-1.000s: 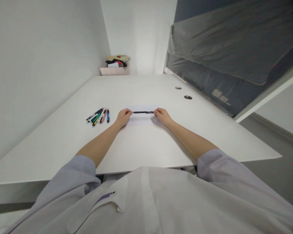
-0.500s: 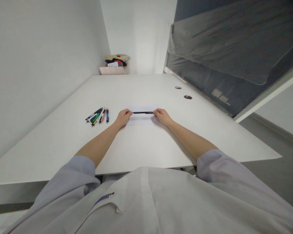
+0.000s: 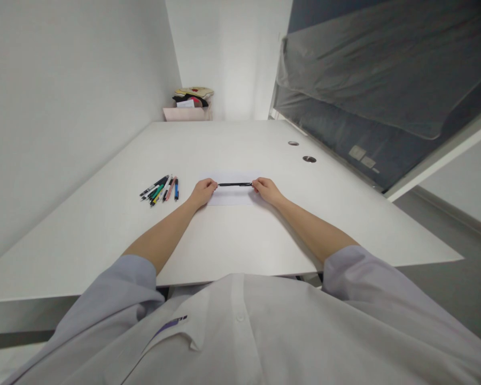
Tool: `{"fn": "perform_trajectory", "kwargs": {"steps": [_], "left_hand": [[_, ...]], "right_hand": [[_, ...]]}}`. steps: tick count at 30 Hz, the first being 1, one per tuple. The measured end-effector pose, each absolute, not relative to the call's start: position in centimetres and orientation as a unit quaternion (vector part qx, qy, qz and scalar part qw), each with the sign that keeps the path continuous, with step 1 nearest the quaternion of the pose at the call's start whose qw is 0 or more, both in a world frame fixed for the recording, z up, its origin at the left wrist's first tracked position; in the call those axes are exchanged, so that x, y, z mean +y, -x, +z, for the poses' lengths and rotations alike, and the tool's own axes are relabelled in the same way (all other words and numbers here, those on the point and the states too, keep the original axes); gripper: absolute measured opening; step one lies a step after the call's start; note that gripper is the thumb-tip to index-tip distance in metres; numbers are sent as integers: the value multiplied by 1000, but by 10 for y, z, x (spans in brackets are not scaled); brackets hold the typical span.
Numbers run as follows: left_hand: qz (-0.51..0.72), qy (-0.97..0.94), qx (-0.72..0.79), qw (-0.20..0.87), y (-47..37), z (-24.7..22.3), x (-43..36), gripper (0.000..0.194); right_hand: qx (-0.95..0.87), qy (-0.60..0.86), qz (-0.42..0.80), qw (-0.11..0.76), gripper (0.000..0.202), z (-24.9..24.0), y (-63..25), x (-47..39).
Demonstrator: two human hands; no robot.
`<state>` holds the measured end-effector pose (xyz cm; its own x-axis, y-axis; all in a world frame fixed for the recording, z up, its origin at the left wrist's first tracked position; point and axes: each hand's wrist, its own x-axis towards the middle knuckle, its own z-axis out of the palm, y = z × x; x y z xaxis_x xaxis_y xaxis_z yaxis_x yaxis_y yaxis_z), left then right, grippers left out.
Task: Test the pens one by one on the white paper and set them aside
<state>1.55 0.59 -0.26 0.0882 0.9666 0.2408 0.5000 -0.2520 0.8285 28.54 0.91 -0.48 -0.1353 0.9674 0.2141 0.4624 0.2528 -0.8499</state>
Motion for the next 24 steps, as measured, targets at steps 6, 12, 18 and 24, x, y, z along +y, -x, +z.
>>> {"fn": "perform_trajectory", "kwargs": {"steps": [6,12,18,24], "left_hand": [[405,-681,539,287,-16,-3,6,23],[395,-683,545,284,-16,-2,5,26],[394,-689,542,277,-16,-1,4,26],[395,-695,536,272,-16,-1,4,25]], "right_hand": [[-687,521,312,398,32,-6,-286,9],[-691,521,305,397,33,-10,-286,11],[-694,519,303,396,41,-10,-286,11],[-699,514,301,396,44,-10,-286,11]]}}
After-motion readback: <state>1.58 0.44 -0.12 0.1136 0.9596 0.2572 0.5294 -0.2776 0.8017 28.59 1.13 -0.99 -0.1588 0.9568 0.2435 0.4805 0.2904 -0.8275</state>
